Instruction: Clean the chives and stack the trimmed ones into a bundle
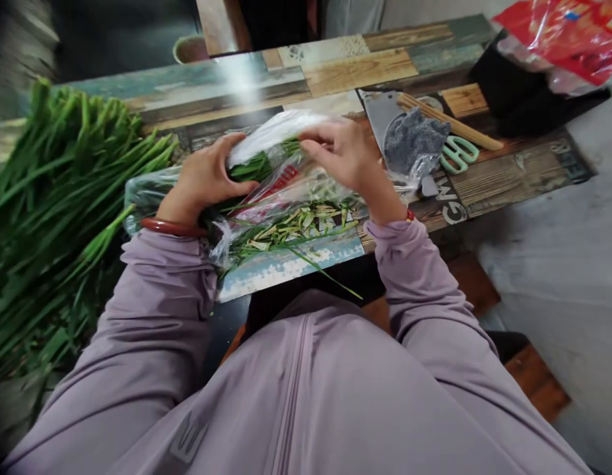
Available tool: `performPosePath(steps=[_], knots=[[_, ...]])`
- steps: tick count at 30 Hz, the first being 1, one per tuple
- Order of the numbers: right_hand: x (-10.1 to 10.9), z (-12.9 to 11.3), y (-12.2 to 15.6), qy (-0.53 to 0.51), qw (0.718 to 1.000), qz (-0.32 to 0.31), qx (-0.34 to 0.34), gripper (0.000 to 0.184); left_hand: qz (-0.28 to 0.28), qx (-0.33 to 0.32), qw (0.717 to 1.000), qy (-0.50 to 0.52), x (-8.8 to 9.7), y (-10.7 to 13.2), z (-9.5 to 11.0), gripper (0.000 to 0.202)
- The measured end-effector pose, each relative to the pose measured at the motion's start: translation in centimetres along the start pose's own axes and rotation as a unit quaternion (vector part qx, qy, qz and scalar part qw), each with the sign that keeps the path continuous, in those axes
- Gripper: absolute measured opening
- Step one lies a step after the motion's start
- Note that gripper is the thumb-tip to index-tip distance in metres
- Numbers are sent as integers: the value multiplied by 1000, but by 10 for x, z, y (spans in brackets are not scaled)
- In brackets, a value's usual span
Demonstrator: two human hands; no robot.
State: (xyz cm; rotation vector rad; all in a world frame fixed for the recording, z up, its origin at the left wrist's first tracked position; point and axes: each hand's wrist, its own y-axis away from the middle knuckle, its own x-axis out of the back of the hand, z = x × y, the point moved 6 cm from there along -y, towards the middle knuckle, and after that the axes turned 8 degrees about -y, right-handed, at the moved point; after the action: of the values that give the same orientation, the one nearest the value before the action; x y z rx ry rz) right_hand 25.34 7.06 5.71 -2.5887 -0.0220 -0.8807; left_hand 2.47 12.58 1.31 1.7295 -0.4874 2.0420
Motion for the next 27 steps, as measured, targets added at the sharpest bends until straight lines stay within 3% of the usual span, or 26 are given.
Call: performPosePath(steps=[2,5,8,10,13,17,22,27], knots=[[-4,-37,27,4,996,-52,68,38,5,-3,1000,0,0,0,0,88],[-27,-62,76,54,987,-125,85,65,3,2,1000,1,-1,1,0,88],[-53,-46,113,133,972,-185,52,82,5,8,1000,-2,1,2,1,88],[-56,-23,118,166,971,-169,39,80,9,13,1000,-3,2,3,1,88],[-49,11,97,190,971,-141,34,62,12,23,1000,-1,3,4,0,89],[-47,37,44,237,958,-154,49,40,33,40,999,4,10,7,-4,90],[-78,42,-23,295,944,-149,21,41,80,87,993,8,30,12,-13,86],[-101,38,-60,297,952,-72,-9,43,116,102,988,19,40,13,-22,84]])
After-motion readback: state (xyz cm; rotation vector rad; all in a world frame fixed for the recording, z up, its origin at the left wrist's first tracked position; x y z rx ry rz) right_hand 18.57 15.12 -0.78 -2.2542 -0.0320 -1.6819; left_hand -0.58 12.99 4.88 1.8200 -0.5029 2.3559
